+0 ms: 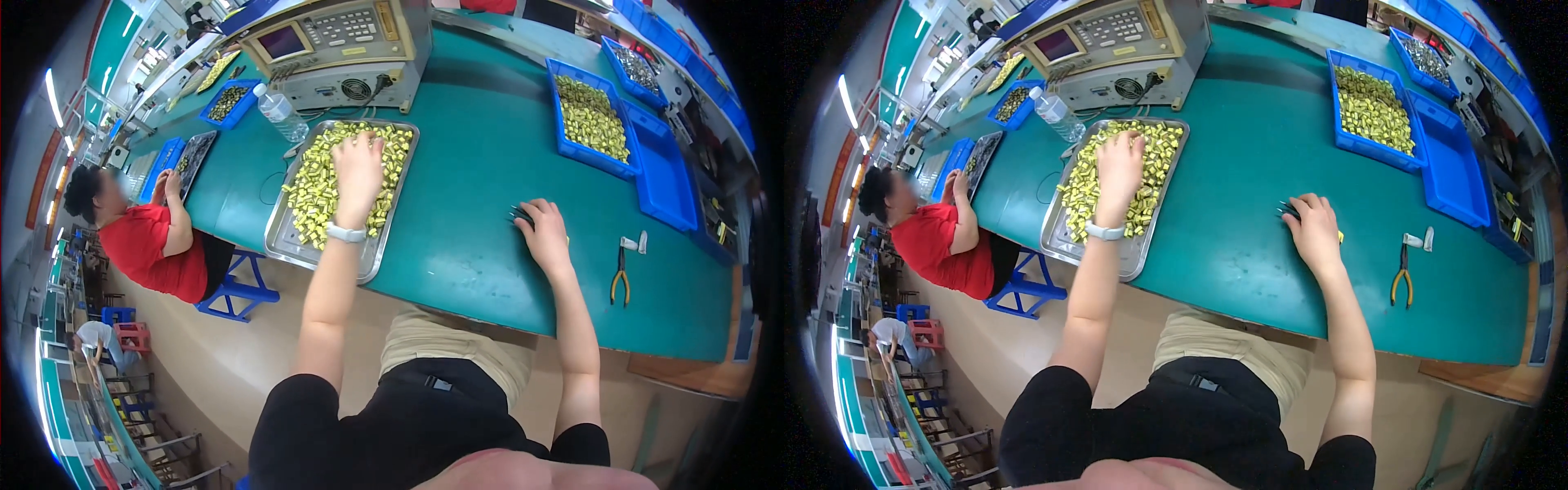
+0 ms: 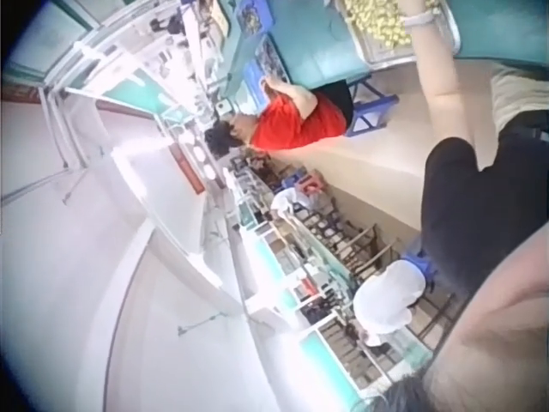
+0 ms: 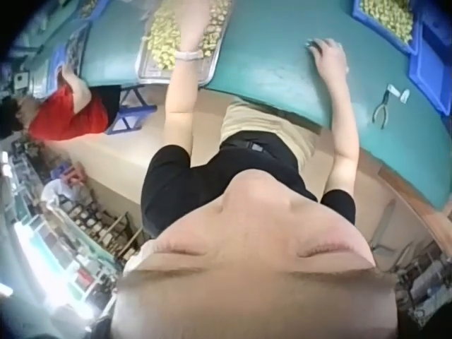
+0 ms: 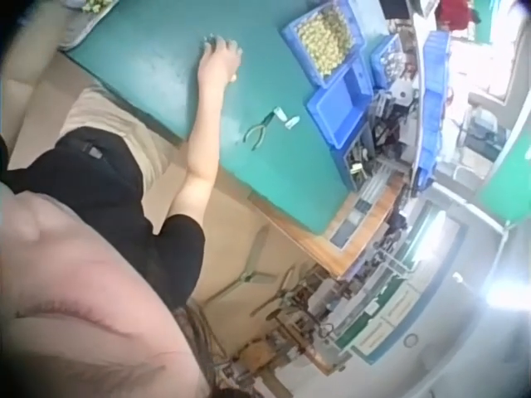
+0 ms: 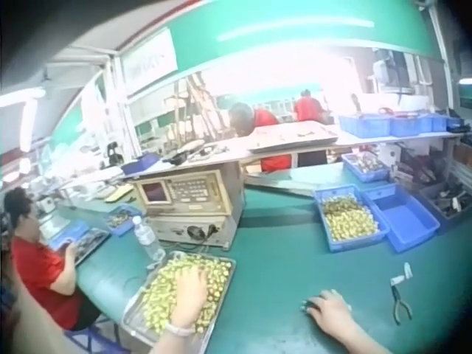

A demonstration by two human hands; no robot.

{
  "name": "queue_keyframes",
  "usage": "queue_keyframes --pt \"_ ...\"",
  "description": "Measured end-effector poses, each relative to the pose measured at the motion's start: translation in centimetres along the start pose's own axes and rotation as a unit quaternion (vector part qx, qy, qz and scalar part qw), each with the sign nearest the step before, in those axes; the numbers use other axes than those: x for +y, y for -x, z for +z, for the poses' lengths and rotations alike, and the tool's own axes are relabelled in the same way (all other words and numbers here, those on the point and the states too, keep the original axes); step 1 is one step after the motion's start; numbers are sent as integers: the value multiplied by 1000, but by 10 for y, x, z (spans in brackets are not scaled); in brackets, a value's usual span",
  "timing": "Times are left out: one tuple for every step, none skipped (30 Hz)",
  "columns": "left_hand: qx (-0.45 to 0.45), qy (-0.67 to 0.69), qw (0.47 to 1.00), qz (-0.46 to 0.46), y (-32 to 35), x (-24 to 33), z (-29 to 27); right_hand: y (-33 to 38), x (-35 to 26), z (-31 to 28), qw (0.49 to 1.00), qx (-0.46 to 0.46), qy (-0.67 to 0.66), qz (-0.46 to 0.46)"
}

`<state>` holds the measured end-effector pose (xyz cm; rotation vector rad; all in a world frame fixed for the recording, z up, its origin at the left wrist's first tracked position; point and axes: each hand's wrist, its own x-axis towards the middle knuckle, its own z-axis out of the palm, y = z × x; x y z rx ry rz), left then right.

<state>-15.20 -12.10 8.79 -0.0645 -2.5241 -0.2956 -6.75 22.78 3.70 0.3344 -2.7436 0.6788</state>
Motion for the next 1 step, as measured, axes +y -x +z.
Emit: queue_keyframes --pt "-13 -14 999 -36 2 -8 -9 0 -5 -6 999 10 -32 -2"
